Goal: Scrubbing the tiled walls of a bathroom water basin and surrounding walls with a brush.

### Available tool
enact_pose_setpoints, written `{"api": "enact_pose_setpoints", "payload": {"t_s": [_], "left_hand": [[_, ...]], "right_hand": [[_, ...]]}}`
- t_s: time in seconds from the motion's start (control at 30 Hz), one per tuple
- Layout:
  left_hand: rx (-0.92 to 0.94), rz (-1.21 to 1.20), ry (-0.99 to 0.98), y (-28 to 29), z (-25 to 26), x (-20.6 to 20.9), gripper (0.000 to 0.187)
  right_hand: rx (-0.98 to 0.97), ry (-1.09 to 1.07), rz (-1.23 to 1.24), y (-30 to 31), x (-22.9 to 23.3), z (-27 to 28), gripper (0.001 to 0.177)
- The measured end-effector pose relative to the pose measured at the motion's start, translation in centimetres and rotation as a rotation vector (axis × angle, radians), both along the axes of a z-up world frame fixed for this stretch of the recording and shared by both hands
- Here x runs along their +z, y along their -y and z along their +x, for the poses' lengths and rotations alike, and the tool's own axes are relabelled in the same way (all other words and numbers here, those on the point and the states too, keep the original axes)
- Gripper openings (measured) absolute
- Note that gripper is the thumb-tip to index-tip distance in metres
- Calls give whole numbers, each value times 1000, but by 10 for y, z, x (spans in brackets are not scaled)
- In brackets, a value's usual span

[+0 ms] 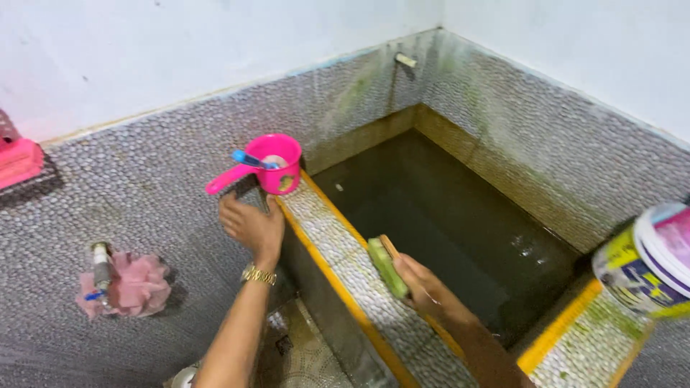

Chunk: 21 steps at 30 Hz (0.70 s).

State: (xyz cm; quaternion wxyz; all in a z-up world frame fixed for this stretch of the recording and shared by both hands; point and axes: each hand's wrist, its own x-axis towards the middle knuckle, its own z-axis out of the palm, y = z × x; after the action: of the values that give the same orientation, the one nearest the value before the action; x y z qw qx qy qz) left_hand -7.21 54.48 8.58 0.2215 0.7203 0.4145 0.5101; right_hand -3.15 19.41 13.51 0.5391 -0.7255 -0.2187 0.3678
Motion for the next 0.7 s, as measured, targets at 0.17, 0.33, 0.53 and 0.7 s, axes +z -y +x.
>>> {"api": "enact_pose_setpoints", "payload": {"t_s": [0.17, 0.33, 0.53, 0.7], "left_hand": [[70, 344, -426, -69, 7, 36, 86], [-247, -191, -850, -137, 35, 55, 79], [-398, -397, -874, -144, 31, 58, 89], [-422, -333, -773, -135, -9, 64, 77]], "right_hand": [[-78, -98, 155, -105, -46, 22, 57], [-267, -341, 184, -166, -14, 11, 41], [-133, -403, 696, -225, -81, 12, 40], [-438, -706, 920, -271, -116, 7, 47]]}}
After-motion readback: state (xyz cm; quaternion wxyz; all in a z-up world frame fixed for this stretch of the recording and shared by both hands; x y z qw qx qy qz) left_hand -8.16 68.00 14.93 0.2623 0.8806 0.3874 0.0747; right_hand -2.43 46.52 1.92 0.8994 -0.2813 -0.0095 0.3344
